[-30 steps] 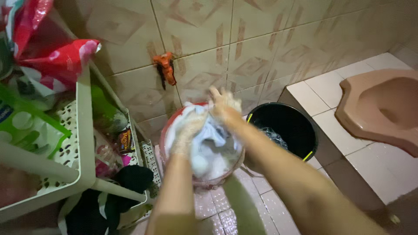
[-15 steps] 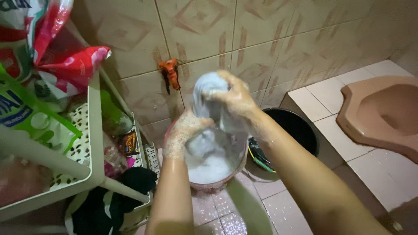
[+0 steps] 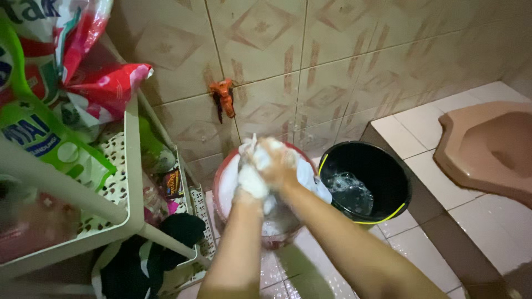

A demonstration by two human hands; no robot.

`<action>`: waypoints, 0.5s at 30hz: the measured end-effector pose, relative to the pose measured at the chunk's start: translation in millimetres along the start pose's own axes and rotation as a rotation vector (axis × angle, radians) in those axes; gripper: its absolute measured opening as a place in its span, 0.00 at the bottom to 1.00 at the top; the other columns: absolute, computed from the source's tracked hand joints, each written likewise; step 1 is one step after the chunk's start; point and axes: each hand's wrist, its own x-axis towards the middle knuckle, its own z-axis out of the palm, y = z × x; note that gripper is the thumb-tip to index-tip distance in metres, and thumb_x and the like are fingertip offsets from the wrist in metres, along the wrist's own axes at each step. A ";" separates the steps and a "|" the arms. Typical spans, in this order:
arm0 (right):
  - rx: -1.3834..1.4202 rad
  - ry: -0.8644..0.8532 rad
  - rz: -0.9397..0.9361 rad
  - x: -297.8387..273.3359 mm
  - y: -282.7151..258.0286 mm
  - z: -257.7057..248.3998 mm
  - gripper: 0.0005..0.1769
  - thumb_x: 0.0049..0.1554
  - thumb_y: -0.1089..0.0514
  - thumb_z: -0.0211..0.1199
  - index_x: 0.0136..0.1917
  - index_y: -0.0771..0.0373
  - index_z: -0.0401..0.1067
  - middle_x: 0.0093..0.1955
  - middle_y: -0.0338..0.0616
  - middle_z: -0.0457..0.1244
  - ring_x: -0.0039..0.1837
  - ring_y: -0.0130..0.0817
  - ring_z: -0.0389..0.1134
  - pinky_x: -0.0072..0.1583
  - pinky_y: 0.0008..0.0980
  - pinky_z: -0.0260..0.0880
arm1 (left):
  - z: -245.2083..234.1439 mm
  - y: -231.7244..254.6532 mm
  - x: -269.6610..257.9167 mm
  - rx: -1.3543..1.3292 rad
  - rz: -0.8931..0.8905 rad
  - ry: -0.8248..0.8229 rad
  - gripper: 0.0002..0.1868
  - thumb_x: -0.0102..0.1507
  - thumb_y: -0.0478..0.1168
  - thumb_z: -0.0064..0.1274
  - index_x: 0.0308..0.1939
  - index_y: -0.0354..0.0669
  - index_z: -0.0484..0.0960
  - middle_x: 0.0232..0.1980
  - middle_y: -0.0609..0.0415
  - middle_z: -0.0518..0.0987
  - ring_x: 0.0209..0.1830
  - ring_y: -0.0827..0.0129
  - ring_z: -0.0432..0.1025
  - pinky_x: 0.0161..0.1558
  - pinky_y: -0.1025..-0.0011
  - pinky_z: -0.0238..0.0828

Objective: The person hand washes a light-colored cloth in a red basin filled with soapy water. They repeatedly scrub, wring, and rinse the cloth, then transfer it to a black bucket beside the basin.

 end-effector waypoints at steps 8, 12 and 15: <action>-0.271 -0.057 0.430 7.6 68.6 68.6 0.45 0.63 0.27 0.60 0.70 0.69 0.63 0.57 0.72 0.64 0.59 0.66 0.67 0.59 0.58 0.66 | -2.5 5.8 6.3 0.169 -0.010 0.037 0.26 0.57 0.47 0.66 0.55 0.42 0.78 0.48 0.51 0.83 0.47 0.67 0.77 0.49 0.69 0.75; -0.237 -0.190 0.469 10.9 69.4 54.8 0.33 0.69 0.31 0.49 0.70 0.57 0.71 0.64 0.58 0.69 0.67 0.56 0.69 0.68 0.53 0.65 | -4.1 13.6 -0.7 0.398 0.003 0.088 0.25 0.58 0.49 0.66 0.54 0.42 0.78 0.48 0.51 0.83 0.46 0.67 0.77 0.49 0.69 0.75; -0.370 -0.357 0.266 37.7 77.5 16.3 0.40 0.54 0.38 0.65 0.75 0.53 0.62 0.70 0.53 0.61 0.73 0.50 0.59 0.69 0.53 0.56 | 8.6 34.3 -4.4 0.866 -0.020 0.068 0.25 0.58 0.49 0.67 0.53 0.42 0.78 0.47 0.51 0.83 0.46 0.67 0.77 0.49 0.70 0.76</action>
